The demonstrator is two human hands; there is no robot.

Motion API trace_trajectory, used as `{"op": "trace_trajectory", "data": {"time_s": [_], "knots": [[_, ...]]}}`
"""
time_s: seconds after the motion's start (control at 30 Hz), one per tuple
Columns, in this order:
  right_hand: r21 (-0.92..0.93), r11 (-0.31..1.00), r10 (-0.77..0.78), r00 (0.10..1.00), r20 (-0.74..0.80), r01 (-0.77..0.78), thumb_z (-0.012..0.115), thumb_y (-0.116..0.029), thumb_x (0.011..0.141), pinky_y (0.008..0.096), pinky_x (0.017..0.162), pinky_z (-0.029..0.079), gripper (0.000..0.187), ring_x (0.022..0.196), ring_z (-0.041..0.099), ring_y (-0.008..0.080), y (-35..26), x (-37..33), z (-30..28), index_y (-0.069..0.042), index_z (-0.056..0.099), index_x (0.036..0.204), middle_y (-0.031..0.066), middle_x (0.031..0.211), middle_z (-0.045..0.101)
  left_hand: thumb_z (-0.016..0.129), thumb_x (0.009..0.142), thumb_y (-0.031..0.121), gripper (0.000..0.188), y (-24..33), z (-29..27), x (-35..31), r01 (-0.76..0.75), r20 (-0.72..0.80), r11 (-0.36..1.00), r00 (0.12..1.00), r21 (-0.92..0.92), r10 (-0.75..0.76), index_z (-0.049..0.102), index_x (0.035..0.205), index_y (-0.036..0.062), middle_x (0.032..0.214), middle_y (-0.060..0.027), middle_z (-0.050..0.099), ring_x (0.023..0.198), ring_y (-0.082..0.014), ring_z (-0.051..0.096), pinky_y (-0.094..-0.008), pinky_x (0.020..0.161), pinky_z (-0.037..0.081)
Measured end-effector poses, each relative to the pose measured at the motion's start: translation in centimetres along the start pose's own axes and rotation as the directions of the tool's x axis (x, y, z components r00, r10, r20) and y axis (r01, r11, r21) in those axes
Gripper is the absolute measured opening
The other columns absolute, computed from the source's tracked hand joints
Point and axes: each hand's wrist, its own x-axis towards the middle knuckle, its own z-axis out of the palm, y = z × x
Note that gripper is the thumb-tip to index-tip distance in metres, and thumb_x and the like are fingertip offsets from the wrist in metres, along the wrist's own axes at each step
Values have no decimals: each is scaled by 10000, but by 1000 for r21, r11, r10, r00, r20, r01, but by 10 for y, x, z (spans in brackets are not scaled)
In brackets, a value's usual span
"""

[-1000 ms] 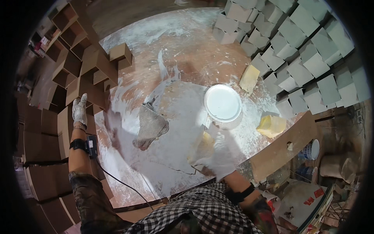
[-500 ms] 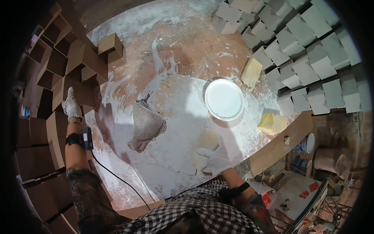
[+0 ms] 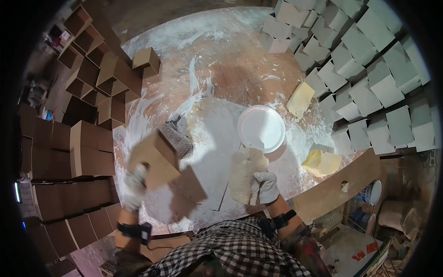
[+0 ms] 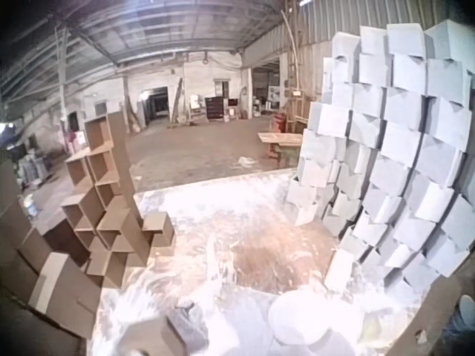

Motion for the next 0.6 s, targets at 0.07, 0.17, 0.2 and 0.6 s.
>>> {"op": "trace_trajectory", "data": {"time_s": [0.07, 0.17, 0.2, 0.6], "knots": [[-89, 994, -56, 998, 37, 59, 628, -44, 813, 363, 882, 536, 288, 935, 650, 189, -11, -10, 17, 53, 606, 1083, 74, 985, 680, 695, 897, 170, 273, -11, 32, -30, 4, 118, 991, 993, -135, 12, 655, 1117, 14, 1030, -48, 686, 947, -116, 607, -281, 837, 500], [-161, 986, -49, 999, 0, 48, 646, -105, 847, 360, 880, 536, 268, 928, 644, 189, -22, -18, 44, 50, 609, 1063, 67, 966, 668, 751, 848, 155, 290, -40, 66, -67, 257, 183, 784, 966, -565, -185, 666, 1100, 40, 1013, -21, 683, 940, -102, 604, -273, 833, 496], [-146, 989, -4, 996, -84, -9, 653, -129, 861, 351, 876, 538, 271, 932, 638, 191, -25, -16, 51, 55, 609, 1054, 63, 974, 657, 751, 848, 155, 290, -38, 76, -72, 252, 169, 785, 967, -566, -189, 666, 1100, 40, 1013, -21, 683, 940, -102, 604, -273, 833, 496], [-954, -239, -376, 889, 261, 179, 653, -140, 863, 456, 951, 446, 365, 1164, 548, 333, -3, -42, 68, -41, 540, 1196, 199, 1259, 558, 768, 828, 177, 371, -35, 100, -104, 286, 171, 822, 958, -492, -231, 640, 1132, 7, 1064, -49, 671, 972, -141, 623, -291, 862, 518]]}}
